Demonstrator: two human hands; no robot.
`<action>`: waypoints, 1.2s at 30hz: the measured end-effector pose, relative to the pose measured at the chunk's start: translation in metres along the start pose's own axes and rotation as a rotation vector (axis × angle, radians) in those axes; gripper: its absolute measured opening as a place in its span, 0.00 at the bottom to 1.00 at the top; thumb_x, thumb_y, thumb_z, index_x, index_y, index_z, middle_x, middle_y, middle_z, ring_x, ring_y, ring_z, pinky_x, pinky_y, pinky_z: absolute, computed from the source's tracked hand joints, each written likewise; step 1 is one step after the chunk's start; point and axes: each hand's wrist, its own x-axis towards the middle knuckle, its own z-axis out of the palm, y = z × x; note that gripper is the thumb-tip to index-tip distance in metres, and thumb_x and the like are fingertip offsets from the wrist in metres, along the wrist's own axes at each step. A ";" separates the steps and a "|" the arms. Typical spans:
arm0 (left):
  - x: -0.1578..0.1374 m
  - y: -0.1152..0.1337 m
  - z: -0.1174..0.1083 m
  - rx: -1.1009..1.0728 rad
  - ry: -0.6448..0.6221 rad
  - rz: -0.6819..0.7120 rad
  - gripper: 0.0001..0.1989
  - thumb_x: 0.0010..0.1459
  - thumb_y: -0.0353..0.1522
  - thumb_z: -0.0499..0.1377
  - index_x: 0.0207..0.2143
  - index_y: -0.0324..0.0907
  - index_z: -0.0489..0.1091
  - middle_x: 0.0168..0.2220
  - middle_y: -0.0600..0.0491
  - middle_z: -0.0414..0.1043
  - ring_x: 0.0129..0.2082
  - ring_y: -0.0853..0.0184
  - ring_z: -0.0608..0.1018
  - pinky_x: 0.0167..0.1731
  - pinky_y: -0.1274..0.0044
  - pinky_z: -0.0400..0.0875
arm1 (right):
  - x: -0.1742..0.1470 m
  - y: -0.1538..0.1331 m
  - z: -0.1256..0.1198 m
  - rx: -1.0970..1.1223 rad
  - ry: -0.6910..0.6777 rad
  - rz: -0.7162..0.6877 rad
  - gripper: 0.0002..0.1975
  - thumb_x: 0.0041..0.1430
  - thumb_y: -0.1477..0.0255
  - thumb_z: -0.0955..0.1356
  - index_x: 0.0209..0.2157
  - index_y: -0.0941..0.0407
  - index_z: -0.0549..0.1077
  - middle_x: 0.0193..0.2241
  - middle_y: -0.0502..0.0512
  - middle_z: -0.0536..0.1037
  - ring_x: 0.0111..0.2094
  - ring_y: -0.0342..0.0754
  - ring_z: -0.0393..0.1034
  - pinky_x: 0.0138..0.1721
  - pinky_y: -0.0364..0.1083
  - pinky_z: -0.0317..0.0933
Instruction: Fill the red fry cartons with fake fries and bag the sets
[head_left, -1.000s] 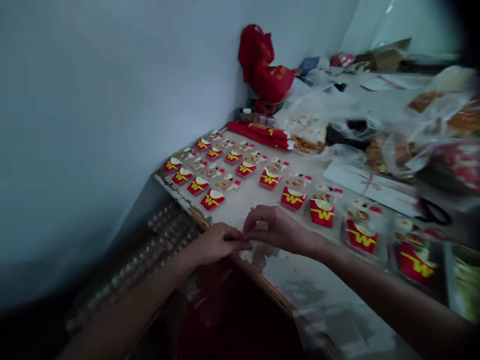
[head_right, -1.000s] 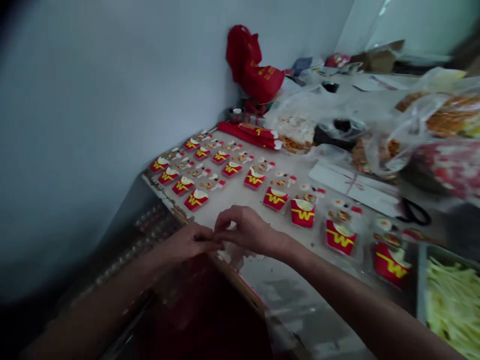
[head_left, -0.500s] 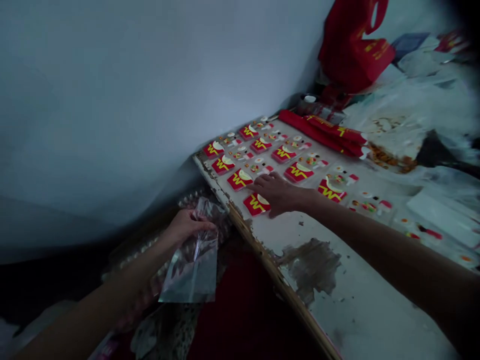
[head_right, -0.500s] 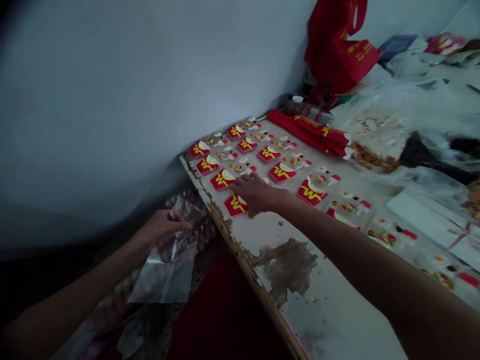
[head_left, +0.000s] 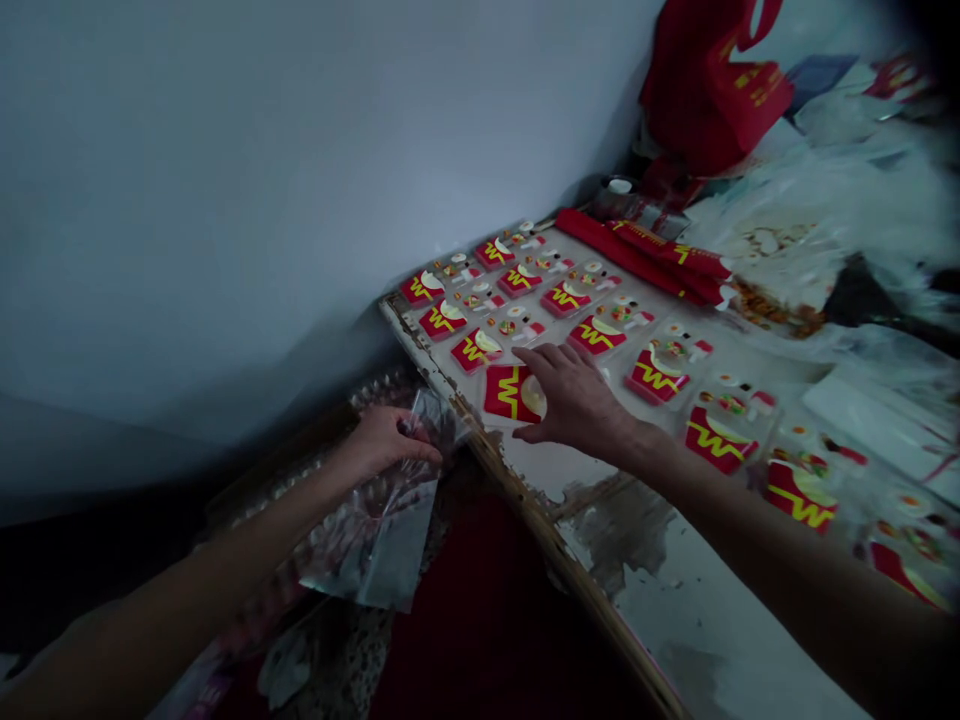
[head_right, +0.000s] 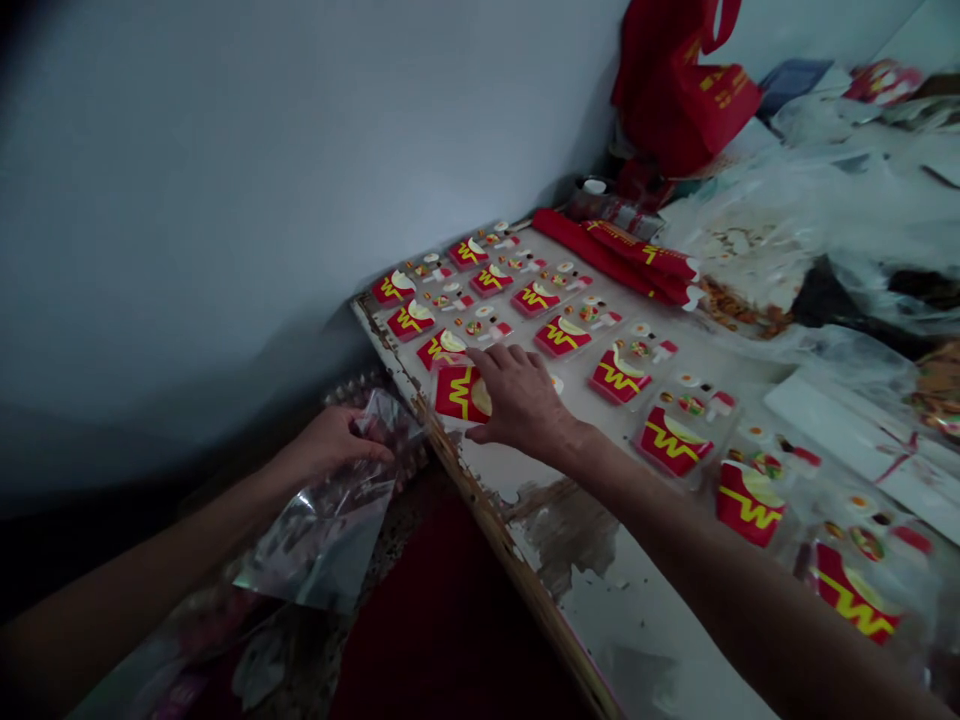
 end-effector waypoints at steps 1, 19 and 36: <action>-0.001 0.003 0.000 0.010 -0.021 0.003 0.18 0.36 0.43 0.73 0.25 0.41 0.74 0.20 0.59 0.71 0.23 0.70 0.70 0.23 0.79 0.60 | -0.002 -0.005 -0.002 -0.036 0.014 -0.018 0.54 0.40 0.57 0.80 0.65 0.58 0.59 0.56 0.67 0.70 0.55 0.66 0.62 0.56 0.60 0.54; 0.013 0.051 0.032 -0.211 -0.230 0.119 0.23 0.33 0.32 0.73 0.35 0.41 0.72 0.28 0.60 0.74 0.29 0.70 0.75 0.30 0.80 0.67 | -0.056 -0.017 -0.020 -0.105 0.017 -0.058 0.52 0.42 0.57 0.80 0.64 0.60 0.61 0.55 0.66 0.71 0.53 0.64 0.63 0.53 0.58 0.55; 0.039 0.093 0.077 0.021 -0.482 0.180 0.27 0.38 0.38 0.73 0.43 0.39 0.76 0.27 0.56 0.78 0.26 0.69 0.75 0.28 0.79 0.66 | -0.122 0.014 -0.018 0.029 -0.094 -0.076 0.51 0.39 0.54 0.80 0.62 0.60 0.65 0.52 0.65 0.73 0.51 0.61 0.65 0.52 0.56 0.56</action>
